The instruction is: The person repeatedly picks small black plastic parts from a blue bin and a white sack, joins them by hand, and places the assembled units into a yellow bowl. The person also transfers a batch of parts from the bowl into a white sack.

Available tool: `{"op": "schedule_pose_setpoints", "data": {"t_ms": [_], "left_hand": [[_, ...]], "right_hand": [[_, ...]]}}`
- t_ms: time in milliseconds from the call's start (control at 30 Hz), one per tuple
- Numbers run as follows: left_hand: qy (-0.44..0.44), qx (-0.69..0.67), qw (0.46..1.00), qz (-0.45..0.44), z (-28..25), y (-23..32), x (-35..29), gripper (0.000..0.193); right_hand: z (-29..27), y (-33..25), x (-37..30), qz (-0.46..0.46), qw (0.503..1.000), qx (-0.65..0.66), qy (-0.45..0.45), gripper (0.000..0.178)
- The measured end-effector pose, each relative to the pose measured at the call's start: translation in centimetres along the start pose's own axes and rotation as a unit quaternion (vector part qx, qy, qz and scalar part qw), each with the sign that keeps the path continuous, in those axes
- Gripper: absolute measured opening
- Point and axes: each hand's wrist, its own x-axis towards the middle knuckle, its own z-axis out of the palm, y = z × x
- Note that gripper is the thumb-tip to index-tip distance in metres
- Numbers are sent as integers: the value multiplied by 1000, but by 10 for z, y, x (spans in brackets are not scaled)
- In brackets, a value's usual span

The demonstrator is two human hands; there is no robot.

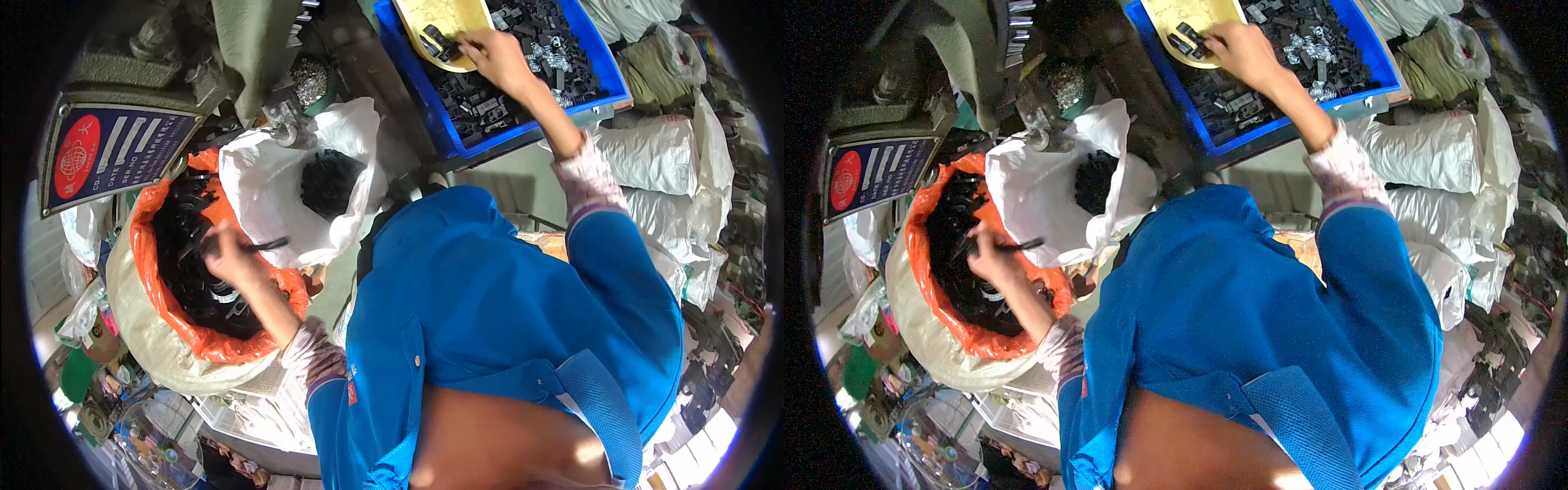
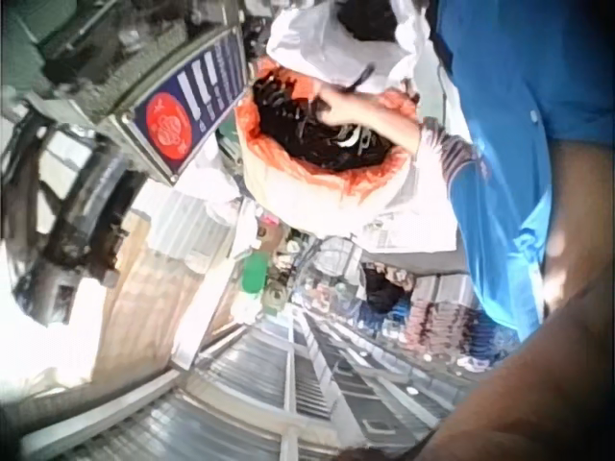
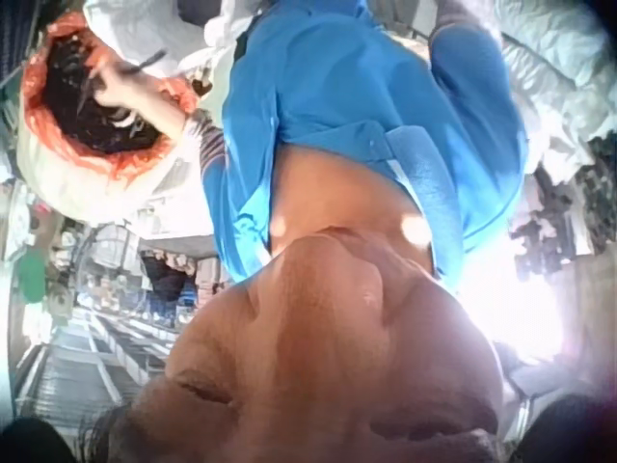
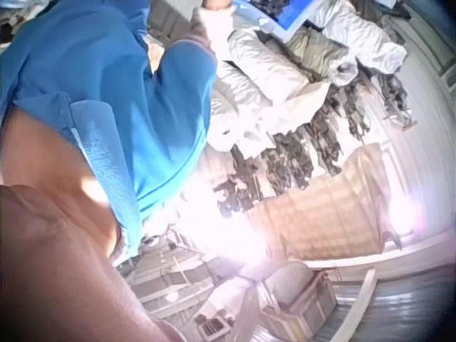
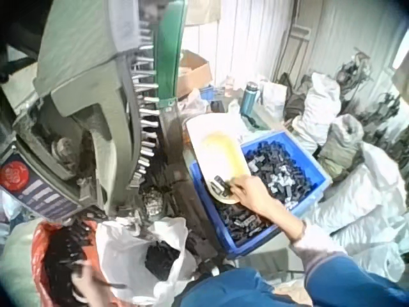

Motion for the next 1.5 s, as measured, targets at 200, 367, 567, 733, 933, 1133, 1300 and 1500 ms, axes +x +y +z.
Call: {"op": "schedule_pose_setpoints", "data": {"t_ms": [200,367,567,733,933,1133,1300,1500], "left_hand": [[-260,-91,955,-107,143,-1,-81,11],[-317,-109,928,-165,191,-4,-103,23],[-403,-142,872,-238,243,-2,-124,46],[-392,-124,866,-285,226,-25,-114,36],[-365,-163,855,-330,222,-35,-125,42],[-432,92,896,-41,226,-38,-129,29],[-582,68,810,20,248,-17,-154,29],[-514,10,835,-198,257,-41,-161,28]], "right_hand": [[77,60,86,-25,987,-99,-125,37],[-16,1,80,16,992,118,-44,21],[-28,-57,-26,-1,869,451,-206,24],[5,-4,-61,51,930,348,-109,28],[61,-2,-63,-30,994,64,-83,25],[14,-12,-85,59,957,258,-118,26],[-33,-19,-113,214,769,551,-241,24],[-40,24,-123,108,981,159,15,17]]}}
